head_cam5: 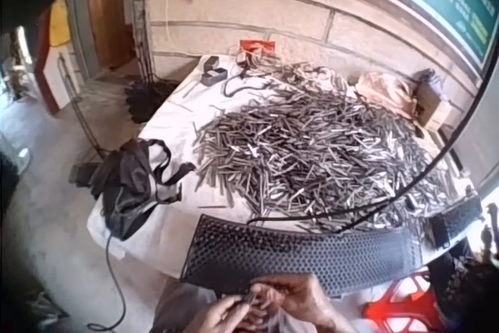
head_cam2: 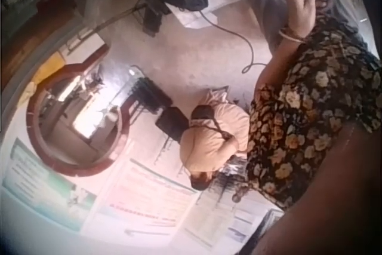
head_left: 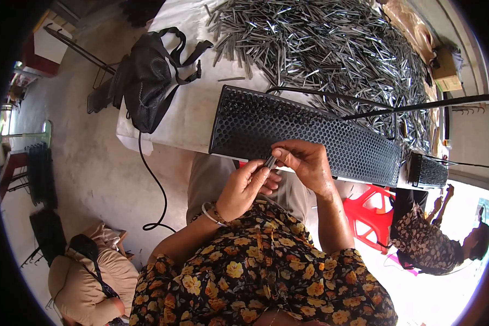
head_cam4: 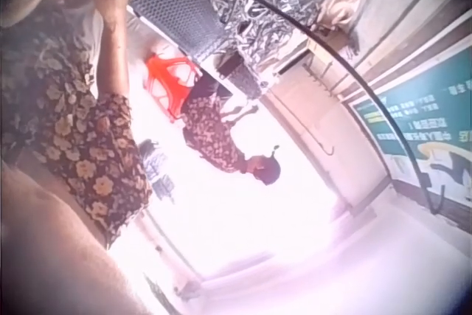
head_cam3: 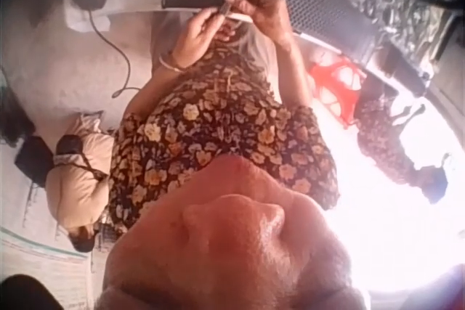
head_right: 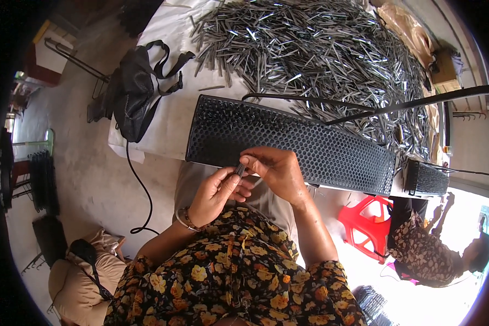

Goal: The person assembles metal pieces by hand, inserting them into a perforated panel.

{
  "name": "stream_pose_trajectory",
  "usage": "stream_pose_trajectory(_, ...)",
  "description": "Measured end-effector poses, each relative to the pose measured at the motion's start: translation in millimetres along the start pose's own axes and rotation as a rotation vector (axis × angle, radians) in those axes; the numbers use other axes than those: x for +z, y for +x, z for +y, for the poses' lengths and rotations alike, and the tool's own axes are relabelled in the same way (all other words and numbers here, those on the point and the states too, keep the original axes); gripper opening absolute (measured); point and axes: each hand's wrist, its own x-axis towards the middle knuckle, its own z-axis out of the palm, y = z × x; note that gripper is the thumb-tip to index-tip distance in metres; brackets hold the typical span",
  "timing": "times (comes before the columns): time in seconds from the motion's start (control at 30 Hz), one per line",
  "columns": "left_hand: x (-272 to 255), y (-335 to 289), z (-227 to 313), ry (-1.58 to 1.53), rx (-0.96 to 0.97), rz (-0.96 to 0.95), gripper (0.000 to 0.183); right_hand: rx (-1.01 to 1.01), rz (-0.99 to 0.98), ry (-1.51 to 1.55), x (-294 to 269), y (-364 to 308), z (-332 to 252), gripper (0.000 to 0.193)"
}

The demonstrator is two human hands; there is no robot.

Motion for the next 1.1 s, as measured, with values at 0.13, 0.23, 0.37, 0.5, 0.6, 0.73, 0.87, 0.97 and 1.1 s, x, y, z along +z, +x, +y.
stream_pose_trajectory(0.13, -1.6, 0.6, 4.2, 0.125, 0.044, 0.059, 0.027, -0.009, 0.035, 0.011, 3.0, 3.8, 3.7, 0.023)
stream_pose_trajectory(0.23, -2.6, 1.0, 5.4, 0.056, 0.024, 0.103, 0.028, -0.045, 0.091, -0.022, 0.9, 7.5, 0.3, 0.022)
stream_pose_trajectory(0.37, -3.6, 2.1, 5.9, -0.055, 0.000, 0.087, 0.028, -0.223, 0.262, -0.092, -6.1, 20.7, -6.0, 0.017)
stream_pose_trajectory(0.5, -1.0, -0.9, 7.7, -0.189, -0.113, -0.005, 0.031, -0.457, 0.420, -0.389, -10.1, 42.0, -4.6, 0.016)
stream_pose_trajectory(0.6, 0.9, -0.9, 7.8, -0.252, -0.161, -0.009, 0.031, -0.508, 0.433, -0.466, -4.3, 53.5, 1.1, 0.016)
stream_pose_trajectory(0.73, 0.0, 0.6, 6.5, -0.273, -0.153, -0.004, 0.032, -0.573, 0.447, -0.552, -1.7, 57.9, 7.2, 0.016)
stream_pose_trajectory(0.87, 0.4, 0.9, 8.2, -0.275, -0.151, 0.012, 0.031, -0.684, 0.482, -0.654, -1.4, 61.1, 10.0, 0.015)
stream_pose_trajectory(0.97, 0.9, 1.0, 10.3, -0.269, -0.163, 0.030, 0.032, -0.701, 0.482, -0.666, -0.1, 60.6, 8.7, 0.015)
stream_pose_trajectory(1.1, 0.3, 0.1, 11.2, -0.257, -0.158, 0.033, 0.032, -0.674, 0.476, -0.697, 0.4, 59.4, 8.2, 0.016)
